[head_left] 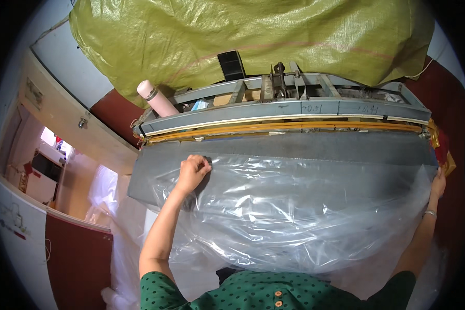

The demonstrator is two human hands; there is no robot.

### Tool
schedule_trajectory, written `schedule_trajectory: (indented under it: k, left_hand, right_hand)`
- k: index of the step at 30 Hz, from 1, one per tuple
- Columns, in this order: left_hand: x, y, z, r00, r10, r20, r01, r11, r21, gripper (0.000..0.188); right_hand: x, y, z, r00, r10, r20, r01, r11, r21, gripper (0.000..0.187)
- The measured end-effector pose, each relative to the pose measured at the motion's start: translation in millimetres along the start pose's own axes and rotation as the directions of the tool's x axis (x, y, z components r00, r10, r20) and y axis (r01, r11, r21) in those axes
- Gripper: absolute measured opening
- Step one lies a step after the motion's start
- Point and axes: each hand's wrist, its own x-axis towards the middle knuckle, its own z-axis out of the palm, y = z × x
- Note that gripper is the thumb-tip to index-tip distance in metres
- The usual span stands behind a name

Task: The person wraps a large, flat, gray rectangular object, likely a piece of furniture or a panel, with a clear plastic sheet. They repeatedly pull the plastic over the object, smooth it out, and adjust the edges to ensure coverage.

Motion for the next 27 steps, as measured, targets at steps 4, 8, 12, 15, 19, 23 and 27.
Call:
schedule_trajectory:
  k: [4, 8, 12, 15, 19, 23, 27]
  left_hand:
    - [18, 5, 21, 0.985, 0.032, -0.171, -0.024, 0.999, 0.047, 0.011]
    - [15, 11, 25, 0.978, -0.034, -0.206, 0.039, 0.999, 0.017, 0.012]
    - [13, 16, 18, 0.978, -0.109, -0.180, 0.097, 0.993, -0.074, 0.011]
    - [18, 17, 12, 0.986, 0.011, -0.166, -0.004, 0.999, 0.045, 0.013]
    - [34, 3, 29, 0.944, -0.111, -0.311, 0.021, 0.959, -0.281, 0.009]
    - [41, -9, 13, 0.770, -0.530, -0.356, 0.123, 0.671, -0.732, 0.011]
    - [37, -110, 35, 0.728, -0.331, -0.600, 0.126, 0.925, -0.358, 0.012]
  right_hand:
    - [18, 44, 3, 1.000, -0.023, 0.009, 0.017, 0.902, 0.432, 0.043]
    - [10, 55, -18, 0.994, 0.044, 0.098, -0.102, 0.671, 0.734, 0.041]
    - [-6, 50, -62, 0.991, 0.125, 0.056, -0.122, 0.617, 0.777, 0.036]
    - [-1, 51, -67, 0.996, 0.066, 0.056, -0.084, 0.558, 0.825, 0.032]
    - [50, 49, -61, 0.996, 0.033, 0.088, -0.081, 0.777, 0.625, 0.026]
    - [42, -64, -34, 0.998, 0.028, -0.059, -0.007, 0.946, 0.324, 0.020]
    - [-19, -145, 33, 0.955, -0.124, -0.269, 0.218, 0.909, 0.355, 0.023]
